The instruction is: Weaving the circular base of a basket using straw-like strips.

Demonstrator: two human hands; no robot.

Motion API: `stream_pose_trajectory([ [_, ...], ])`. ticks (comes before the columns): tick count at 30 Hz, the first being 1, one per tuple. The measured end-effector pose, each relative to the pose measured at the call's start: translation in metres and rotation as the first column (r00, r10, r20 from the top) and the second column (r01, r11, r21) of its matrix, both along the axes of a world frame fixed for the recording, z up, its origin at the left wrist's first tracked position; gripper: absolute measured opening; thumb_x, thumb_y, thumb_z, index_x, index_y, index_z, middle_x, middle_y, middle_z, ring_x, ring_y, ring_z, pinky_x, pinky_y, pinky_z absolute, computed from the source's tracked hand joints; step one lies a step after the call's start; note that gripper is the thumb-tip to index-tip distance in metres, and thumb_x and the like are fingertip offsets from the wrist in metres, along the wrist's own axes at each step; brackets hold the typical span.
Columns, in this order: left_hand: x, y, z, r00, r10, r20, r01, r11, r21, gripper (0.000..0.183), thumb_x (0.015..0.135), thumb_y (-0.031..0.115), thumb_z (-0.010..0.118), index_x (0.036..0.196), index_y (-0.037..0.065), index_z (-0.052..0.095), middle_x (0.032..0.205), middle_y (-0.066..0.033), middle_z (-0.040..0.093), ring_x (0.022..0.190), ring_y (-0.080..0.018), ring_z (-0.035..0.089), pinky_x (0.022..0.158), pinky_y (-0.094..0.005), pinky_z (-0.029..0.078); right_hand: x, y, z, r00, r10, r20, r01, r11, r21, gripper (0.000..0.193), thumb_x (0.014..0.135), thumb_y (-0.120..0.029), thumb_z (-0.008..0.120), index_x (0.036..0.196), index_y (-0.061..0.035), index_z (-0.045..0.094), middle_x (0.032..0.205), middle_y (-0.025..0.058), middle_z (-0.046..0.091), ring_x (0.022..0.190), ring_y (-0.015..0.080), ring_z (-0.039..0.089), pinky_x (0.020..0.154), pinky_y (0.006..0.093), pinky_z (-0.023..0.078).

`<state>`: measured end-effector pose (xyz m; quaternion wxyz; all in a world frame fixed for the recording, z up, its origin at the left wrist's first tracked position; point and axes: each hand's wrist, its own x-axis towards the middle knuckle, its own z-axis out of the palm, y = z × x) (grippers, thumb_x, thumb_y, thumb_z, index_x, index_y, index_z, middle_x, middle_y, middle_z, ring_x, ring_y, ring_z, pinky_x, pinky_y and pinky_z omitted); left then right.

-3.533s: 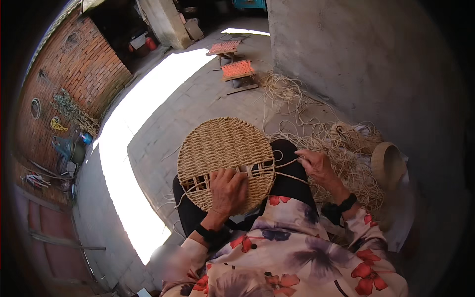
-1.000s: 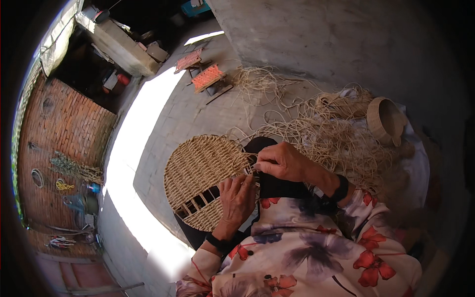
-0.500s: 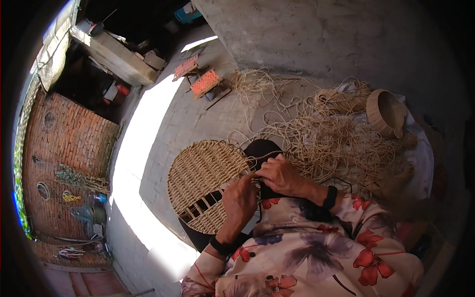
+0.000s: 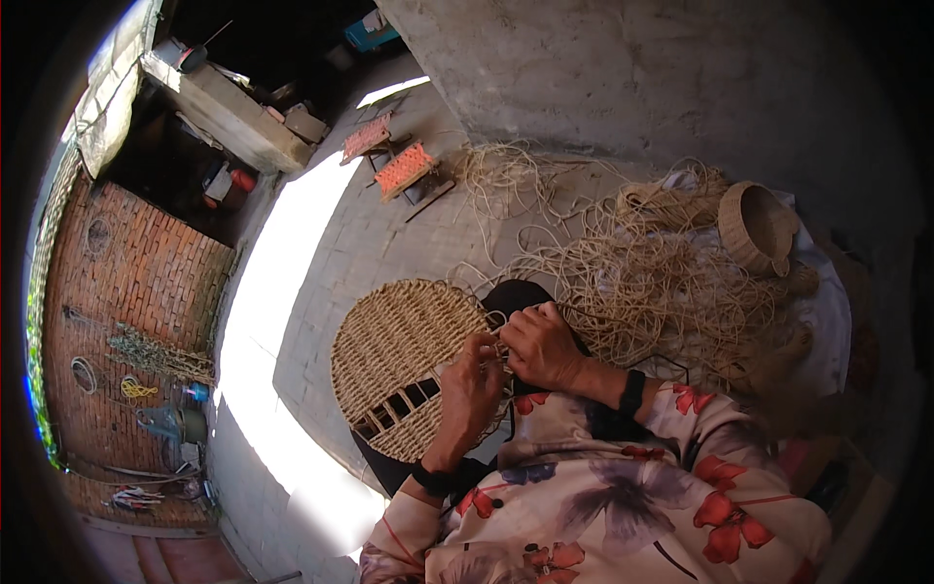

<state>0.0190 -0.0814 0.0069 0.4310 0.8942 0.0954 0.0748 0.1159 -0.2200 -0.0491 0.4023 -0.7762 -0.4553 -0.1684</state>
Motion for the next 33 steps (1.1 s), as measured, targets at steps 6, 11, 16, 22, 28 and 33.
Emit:
stream_pose_trajectory([
  [6,0.002,-0.009,-0.005,0.985,-0.068,0.160,-0.025,0.857,0.514,0.024,0.080,0.010,0.070,0.101,0.009,0.058,0.088,-0.0130,0.064,0.072,-0.0348,0.065,0.058,-0.0421,0.049,0.008,-0.003,0.005,0.983,-0.094,0.157,0.095,0.995,0.000,0.018,0.071,-0.013,0.065,0.084,-0.0084,0.053,0.083,0.0092,0.051,0.081,0.0263,0.054,0.074,0.0403,0.037],
  [11,0.010,-0.015,-0.012,0.956,-0.062,0.288,-0.125,0.800,0.587,0.019,0.079,0.011,0.071,0.096,0.012,0.062,0.078,-0.0098,0.055,0.072,-0.0315,0.060,0.060,-0.0429,0.045,0.033,-0.017,-0.007,0.956,-0.236,0.174,0.229,0.972,0.060,0.025,0.067,-0.009,0.066,0.086,-0.0074,0.050,0.084,0.0092,0.053,0.078,0.0278,0.055,0.072,0.0417,0.039],
  [16,0.014,-0.010,-0.018,0.954,-0.094,0.286,-0.110,0.776,0.621,0.012,0.079,0.011,0.072,0.090,0.012,0.067,0.077,-0.0088,0.052,0.075,-0.0285,0.057,0.063,-0.0417,0.043,0.101,-0.092,-0.014,0.864,-0.454,0.218,0.489,0.860,-0.149,0.028,0.073,-0.005,0.065,0.098,-0.0071,0.053,0.089,0.0107,0.055,0.078,0.0313,0.059,0.069,0.0458,0.042],
  [22,0.016,-0.011,-0.018,0.924,-0.136,0.358,-0.113,0.796,0.594,0.010,0.079,0.009,0.072,0.086,0.010,0.066,0.076,-0.0091,0.052,0.074,-0.0291,0.058,0.064,-0.0422,0.044,0.211,-0.278,-0.033,0.467,-0.883,0.041,0.809,0.408,-0.422,0.047,0.082,-0.036,0.076,0.112,-0.0043,0.058,0.103,0.0141,0.065,0.091,0.0361,0.065,0.077,0.0491,0.051],
  [28,0.011,-0.009,-0.022,0.925,0.019,0.378,-0.209,0.858,0.469,0.009,0.080,0.010,0.071,0.085,0.008,0.063,0.075,-0.0114,0.058,0.070,-0.0304,0.057,0.066,-0.0425,0.043,0.169,-0.232,0.008,0.845,-0.523,-0.111,0.145,0.423,-0.894,0.051,0.064,-0.050,0.083,0.084,-0.0033,0.075,0.083,0.0186,0.071,0.079,0.0345,0.070,0.070,0.0458,0.054],
  [33,0.000,-0.002,-0.010,0.907,-0.002,0.421,-0.238,0.823,0.515,0.009,0.082,0.011,0.070,0.085,0.006,0.062,0.075,-0.0125,0.059,0.071,-0.0328,0.056,0.067,-0.0437,0.041,0.069,-0.094,0.046,0.757,0.297,-0.581,-0.402,0.914,-0.058,0.017,0.083,-0.019,0.074,0.091,-0.0041,0.071,0.071,0.0091,0.066,0.062,0.0187,0.062,0.058,0.0316,0.047],
])
